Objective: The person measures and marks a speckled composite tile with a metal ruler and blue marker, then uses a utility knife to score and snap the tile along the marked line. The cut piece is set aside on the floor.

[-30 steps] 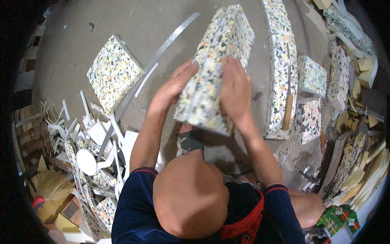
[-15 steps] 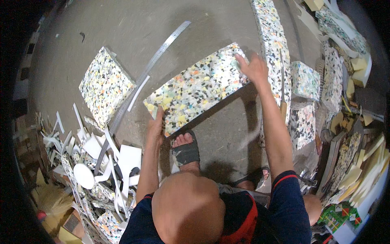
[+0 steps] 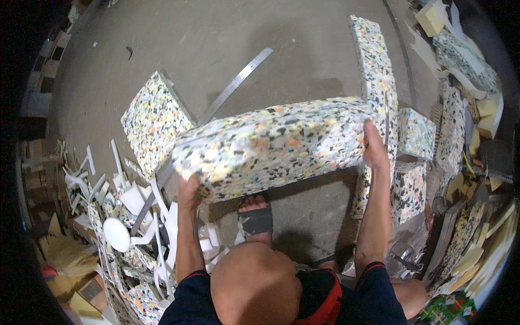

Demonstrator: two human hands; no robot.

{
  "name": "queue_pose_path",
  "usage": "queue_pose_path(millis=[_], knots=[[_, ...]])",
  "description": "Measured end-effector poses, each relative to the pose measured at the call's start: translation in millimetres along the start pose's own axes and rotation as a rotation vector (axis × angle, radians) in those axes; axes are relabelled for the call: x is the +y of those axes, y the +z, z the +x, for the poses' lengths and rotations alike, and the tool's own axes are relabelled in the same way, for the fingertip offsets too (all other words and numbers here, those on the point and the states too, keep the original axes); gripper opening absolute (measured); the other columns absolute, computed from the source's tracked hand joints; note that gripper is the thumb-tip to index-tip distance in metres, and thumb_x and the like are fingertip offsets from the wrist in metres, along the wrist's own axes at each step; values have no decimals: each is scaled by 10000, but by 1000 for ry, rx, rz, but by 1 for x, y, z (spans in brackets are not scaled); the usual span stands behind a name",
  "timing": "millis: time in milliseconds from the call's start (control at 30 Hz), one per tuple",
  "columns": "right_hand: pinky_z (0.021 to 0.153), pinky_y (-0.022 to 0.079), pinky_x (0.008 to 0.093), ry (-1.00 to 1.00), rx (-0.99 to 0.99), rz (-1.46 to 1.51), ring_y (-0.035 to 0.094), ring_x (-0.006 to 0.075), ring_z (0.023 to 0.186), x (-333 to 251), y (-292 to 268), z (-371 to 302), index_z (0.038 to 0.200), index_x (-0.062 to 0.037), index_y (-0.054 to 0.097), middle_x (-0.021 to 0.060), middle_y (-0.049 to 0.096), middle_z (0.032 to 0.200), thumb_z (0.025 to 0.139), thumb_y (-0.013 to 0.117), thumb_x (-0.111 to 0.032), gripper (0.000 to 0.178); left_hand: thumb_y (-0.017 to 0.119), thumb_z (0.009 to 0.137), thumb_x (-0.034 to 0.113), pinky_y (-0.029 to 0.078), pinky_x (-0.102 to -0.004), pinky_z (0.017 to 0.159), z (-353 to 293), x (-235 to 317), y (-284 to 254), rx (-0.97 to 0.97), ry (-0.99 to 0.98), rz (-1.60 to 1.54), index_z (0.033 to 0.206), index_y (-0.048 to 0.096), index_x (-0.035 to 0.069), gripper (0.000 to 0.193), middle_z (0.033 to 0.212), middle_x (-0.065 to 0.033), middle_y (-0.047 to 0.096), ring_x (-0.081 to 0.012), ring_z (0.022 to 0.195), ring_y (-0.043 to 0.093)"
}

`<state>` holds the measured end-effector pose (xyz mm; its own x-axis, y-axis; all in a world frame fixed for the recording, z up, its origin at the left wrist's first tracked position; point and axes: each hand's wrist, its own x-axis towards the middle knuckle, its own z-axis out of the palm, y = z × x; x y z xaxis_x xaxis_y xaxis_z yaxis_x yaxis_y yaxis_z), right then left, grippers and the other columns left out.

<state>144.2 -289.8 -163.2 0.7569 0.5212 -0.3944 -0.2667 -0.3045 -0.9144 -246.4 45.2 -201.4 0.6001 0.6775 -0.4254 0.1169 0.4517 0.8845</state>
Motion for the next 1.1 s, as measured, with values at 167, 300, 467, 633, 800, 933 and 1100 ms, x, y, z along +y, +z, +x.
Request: queue_pose_path(millis=[167, 300, 467, 633, 800, 933, 1100], knots=[[1045, 498, 432, -150, 83, 499, 572, 308, 1270, 10, 12, -10, 1450, 45, 418, 212, 567, 1371, 938, 359, -794, 984, 780, 718, 703, 502, -445, 1054, -12, 54, 50, -35, -1, -112, 1503, 374, 15, 1120, 1442, -159, 532, -307, 1281, 569], [1027, 515, 444, 35, -152, 709, 601, 295, 1230, 5, 48, -37, 1422, 22, 463, 212, 603, 1319, 946, 309, -798, 961, 793, 684, 710, 502, -452, 1056, -1, 64, 107, -60, 33, 40, 1502, 381, 21, 1146, 1444, -152, 534, -308, 1281, 570], [1025, 516, 439, 133, -314, 849, 611, 295, 1208, 16, 97, -65, 1415, 31, 463, 214, 601, 1317, 956, 312, -784, 948, 809, 642, 720, 502, -461, 1059, 13, 35, 176, -233, 121, 187, 1501, 390, 29, 1179, 1447, -143, 536, -310, 1282, 571], [1022, 516, 434, -58, -199, 758, 621, 294, 1187, 9, 43, -50, 1409, 41, 464, 216, 599, 1315, 966, 315, -770, 936, 826, 600, 730, 502, -471, 1061, 30, 26, 155, -262, 111, 158, 1499, 399, 37, 1213, 1450, -134, 538, -311, 1283, 571], [933, 506, 394, -348, 330, -153, 643, 272, 1020, 39, -34, -3, 1284, 66, 556, 192, 674, 1109, 980, 405, -692, 831, 842, 558, 740, 502, -480, 1064, 51, 16, 55, -153, 89, 4, 1498, 407, 45, 1247, 1453, -126, 540, -313, 1283, 572], [951, 474, 390, -645, 323, -205, 622, 269, 1003, -12, -8, -35, 1271, 64, 564, 201, 682, 1071, 971, 510, -488, 630, 855, 525, 748, 502, -487, 1066, 57, 1, 8, -138, 123, -104, 1497, 414, 52, 1274, 1456, -118, 542, -314, 1283, 573], [942, 478, 337, -484, 420, -210, 613, 228, 982, 1, 3, -53, 1252, 56, 589, 145, 687, 1048, 860, 540, -197, 469, 890, 482, 725, 494, -494, 1079, 79, -14, -35, -154, 86, -183, 1495, 423, 65, 1296, 1457, -107, 545, -316, 1298, 561]])
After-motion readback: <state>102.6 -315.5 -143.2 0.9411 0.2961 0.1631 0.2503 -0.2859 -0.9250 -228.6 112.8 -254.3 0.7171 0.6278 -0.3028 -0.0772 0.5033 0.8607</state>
